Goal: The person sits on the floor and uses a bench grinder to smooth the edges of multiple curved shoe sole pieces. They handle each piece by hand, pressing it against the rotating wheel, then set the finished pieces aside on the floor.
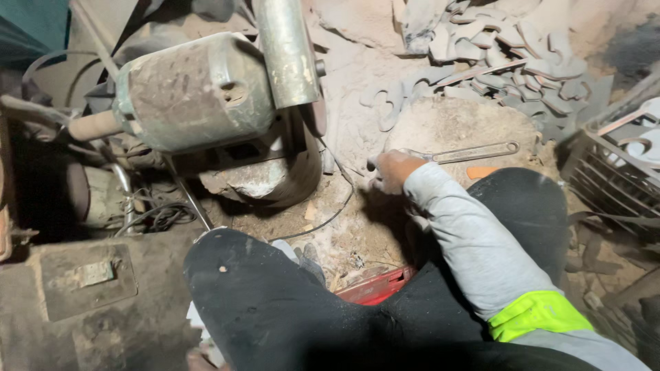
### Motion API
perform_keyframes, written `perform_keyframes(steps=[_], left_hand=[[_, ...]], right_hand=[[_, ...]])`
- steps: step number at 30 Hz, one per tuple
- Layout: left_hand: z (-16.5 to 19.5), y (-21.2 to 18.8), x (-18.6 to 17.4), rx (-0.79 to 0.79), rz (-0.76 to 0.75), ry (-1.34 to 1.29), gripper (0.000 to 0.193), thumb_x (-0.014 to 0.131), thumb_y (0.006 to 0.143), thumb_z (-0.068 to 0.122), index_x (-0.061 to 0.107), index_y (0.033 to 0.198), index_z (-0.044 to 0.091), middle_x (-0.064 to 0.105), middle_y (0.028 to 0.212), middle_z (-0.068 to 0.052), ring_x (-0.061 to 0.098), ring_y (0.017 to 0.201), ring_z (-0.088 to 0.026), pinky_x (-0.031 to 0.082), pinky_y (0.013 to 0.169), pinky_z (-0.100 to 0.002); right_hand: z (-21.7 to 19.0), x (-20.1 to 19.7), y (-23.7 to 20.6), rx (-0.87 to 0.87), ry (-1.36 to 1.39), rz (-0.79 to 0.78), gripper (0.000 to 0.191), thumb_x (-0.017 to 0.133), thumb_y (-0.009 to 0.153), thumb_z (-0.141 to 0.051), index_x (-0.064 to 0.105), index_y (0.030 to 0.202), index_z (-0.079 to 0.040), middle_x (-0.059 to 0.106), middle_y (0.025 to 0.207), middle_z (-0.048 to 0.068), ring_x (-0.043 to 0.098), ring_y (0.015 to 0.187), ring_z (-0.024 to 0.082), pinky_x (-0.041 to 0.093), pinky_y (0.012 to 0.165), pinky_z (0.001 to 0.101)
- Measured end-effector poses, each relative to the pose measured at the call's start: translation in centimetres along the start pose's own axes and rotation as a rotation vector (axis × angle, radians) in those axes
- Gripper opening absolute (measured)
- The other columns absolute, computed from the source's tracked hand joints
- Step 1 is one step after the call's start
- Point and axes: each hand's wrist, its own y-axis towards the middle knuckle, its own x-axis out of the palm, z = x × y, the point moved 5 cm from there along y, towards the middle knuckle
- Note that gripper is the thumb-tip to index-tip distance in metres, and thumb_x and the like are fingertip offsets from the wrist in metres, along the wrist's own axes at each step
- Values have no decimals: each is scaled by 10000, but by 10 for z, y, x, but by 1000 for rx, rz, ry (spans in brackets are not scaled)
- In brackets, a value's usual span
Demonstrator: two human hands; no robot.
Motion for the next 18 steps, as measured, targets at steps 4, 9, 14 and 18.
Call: perform_keyframes(steps=[4, 9, 14, 18], left_hand=[[-3, 19, -7, -4, -207, 114, 312, 834, 902, 247, 685, 1060, 23, 702, 885, -163, 684, 823, -294, 558, 784, -417], [57, 15, -93, 297, 269, -62, 196, 786, 932, 189, 693, 969, 20, 681, 824, -144, 664, 751, -253, 552, 738, -376], [185, -42, -153, 708, 497, -592, 158, 727, 970, 163, 706, 1006, 10, 707, 938, -130, 693, 821, -227, 558, 783, -348], [295, -50, -106, 877, 91, -468, 235, 753, 866, 227, 711, 1010, 46, 730, 942, -141, 723, 843, -306, 577, 735, -389]], right_hand=[[-5, 1, 1, -91, 25, 49, 426, 735, 879, -326, 645, 1225, -94, 709, 1137, 207, 660, 1104, 403, 535, 934, 469], [1, -9, 1, -140, 45, 77, 433, 727, 888, -350, 650, 1224, -89, 720, 1121, 213, 668, 1102, 406, 532, 939, 470], [24, -54, 18, -220, 138, 145, 457, 717, 909, -379, 627, 1246, -84, 696, 1123, 231, 649, 1081, 418, 519, 917, 481], [82, -97, 46, 13, 100, 87, 498, 716, 878, -399, 634, 1283, -122, 691, 1179, 201, 668, 1082, 392, 530, 916, 472]])
